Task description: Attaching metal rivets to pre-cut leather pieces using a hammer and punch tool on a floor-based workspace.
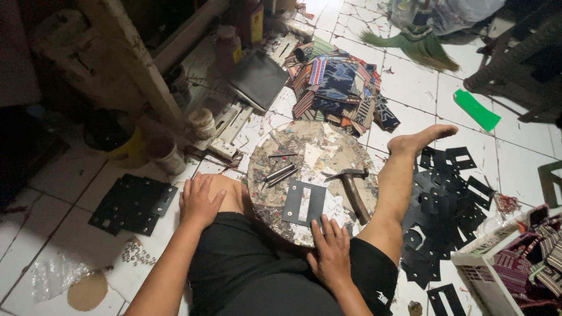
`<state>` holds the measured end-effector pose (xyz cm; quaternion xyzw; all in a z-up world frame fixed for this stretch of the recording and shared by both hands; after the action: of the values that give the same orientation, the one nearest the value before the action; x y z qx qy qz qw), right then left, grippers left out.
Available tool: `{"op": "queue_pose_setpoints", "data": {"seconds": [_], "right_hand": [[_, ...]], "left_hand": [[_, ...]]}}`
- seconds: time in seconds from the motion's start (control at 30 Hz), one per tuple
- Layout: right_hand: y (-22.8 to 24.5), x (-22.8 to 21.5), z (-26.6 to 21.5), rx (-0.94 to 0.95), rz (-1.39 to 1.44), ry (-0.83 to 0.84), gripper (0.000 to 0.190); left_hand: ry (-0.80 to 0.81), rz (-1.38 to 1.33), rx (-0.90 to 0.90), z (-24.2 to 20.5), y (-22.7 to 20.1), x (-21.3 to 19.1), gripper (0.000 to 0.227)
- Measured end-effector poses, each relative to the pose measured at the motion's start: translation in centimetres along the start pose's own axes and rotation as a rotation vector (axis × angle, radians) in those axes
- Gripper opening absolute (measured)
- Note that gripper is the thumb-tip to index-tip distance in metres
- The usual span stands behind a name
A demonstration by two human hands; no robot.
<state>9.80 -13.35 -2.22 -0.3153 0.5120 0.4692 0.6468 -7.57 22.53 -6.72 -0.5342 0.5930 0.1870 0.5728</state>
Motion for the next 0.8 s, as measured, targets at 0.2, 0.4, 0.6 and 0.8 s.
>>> {"op": "queue_pose_setpoints", "data": {"seconds": [0.2, 0.4, 0.6, 0.8], "right_hand": [[-0.2, 0.0, 0.1, 0.003, 0.013, -0.033, 0.105], [0.2, -0.5, 0.0, -0.037, 0.033, -0.065, 0.092], [0.5, -0.6, 0.5, -0.003, 0.059, -0.047, 0.098], [0.8, -0.7, 0.5, -0.031, 0.044, -0.062, 0.092]], "left_hand": [[-0.062, 0.146, 0.084, 0.8, -0.7, 1.1, 0.077], [-0.045, 0.205, 0.246, -2.3, -4.2, -0.3, 0.079], [-0.401, -0.32, 0.391, -2.7, -0.7, -1.4, 0.033], [-0.442, -0.673, -0.017, -0.2, 15.3, -1.4, 0.03]]}}
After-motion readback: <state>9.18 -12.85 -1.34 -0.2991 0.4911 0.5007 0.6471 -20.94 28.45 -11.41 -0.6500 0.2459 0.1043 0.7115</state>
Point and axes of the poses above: each hand's wrist, its own z-axis towards the middle knuckle, its own x-axis out of the palm, y = z × x, the point moved 10 cm from there along z, towards the middle knuckle, and after that the axes turned 3 degrees about -x, right-handed, at the moved point
